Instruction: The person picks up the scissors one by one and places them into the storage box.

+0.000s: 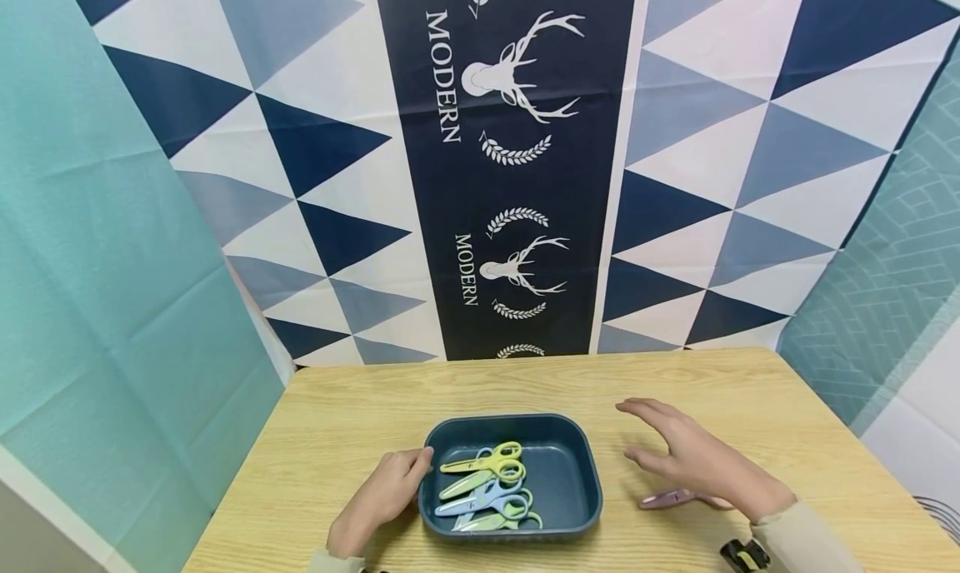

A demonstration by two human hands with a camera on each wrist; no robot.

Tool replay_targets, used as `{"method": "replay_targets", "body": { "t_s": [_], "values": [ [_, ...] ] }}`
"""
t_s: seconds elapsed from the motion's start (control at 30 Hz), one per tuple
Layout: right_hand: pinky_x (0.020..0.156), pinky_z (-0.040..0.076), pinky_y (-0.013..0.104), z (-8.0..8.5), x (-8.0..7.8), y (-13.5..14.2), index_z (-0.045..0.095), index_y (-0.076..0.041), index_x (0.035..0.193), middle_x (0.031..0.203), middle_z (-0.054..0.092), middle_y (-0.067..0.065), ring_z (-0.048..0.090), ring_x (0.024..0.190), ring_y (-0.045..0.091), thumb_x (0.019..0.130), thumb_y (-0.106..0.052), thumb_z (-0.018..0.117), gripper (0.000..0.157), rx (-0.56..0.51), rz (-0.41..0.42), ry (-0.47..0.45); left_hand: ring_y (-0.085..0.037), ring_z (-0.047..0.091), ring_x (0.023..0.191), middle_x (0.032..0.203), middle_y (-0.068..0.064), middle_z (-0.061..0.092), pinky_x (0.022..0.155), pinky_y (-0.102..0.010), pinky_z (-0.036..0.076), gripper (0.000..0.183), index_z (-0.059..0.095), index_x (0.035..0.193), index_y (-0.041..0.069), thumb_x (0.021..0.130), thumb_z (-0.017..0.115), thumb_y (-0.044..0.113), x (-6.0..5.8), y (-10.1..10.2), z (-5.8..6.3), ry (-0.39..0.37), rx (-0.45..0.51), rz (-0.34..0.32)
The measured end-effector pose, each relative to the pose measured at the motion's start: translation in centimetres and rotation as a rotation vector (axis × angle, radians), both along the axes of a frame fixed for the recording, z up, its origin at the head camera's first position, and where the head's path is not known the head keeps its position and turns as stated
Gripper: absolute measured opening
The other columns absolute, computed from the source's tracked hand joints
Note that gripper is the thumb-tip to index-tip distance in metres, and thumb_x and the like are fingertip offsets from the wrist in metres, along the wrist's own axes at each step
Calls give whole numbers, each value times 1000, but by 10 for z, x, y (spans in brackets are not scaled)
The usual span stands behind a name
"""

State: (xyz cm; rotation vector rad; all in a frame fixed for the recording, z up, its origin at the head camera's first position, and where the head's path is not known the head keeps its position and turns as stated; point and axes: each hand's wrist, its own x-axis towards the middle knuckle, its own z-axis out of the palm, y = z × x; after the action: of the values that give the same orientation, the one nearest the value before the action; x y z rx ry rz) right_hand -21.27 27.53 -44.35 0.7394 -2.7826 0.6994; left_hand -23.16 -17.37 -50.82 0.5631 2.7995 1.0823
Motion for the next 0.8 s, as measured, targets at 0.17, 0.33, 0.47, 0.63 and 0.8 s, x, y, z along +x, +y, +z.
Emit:
{"method": "replay_targets", "body": {
  "t_s": [0.17, 0.33, 0.47, 0.63, 0.8],
  "values": [
    [102, 47, 62, -4, 1, 6, 57, -6, 142, 144, 57, 22, 56, 131, 45, 94, -30, 77, 57, 7, -5, 8, -4, 47, 54, 59, 10, 47, 57, -23, 41, 53, 55, 73, 15, 113, 32, 43, -1, 0, 0, -10, 8, 0],
    [101, 44, 69, -14, 2, 10, 57, -6, 142, 144, 57, 23, 51, 133, 53, 90, -27, 80, 60, -6, 2, 21, -4, 47, 54, 60, 10, 47, 57, -23, 41, 54, 54, 73, 16, 113, 32, 44, -2, 0, 0, -16, -3, 5],
    [98, 43, 73, -21, 1, 11, 58, -6, 141, 144, 56, 24, 47, 133, 59, 87, -30, 83, 64, -7, 9, 28, -3, 47, 54, 59, 10, 47, 56, -22, 41, 53, 54, 73, 16, 113, 31, 43, -2, 0, 0, -16, 0, 6],
    [97, 40, 76, -24, 2, 15, 59, -6, 139, 148, 52, 27, 42, 134, 63, 83, -30, 86, 67, -10, 10, 58, -3, 47, 54, 59, 10, 47, 56, -22, 41, 53, 54, 73, 16, 113, 31, 43, -2, 0, 0, -17, 7, 4],
    [95, 38, 79, -28, 2, 22, 60, -5, 139, 150, 49, 30, 39, 133, 67, 80, -28, 87, 68, -22, 9, 72, -4, 47, 54, 59, 10, 47, 56, -22, 41, 53, 54, 73, 16, 113, 32, 43, -1, 1, 0, -16, 2, 8]
  ]
}}
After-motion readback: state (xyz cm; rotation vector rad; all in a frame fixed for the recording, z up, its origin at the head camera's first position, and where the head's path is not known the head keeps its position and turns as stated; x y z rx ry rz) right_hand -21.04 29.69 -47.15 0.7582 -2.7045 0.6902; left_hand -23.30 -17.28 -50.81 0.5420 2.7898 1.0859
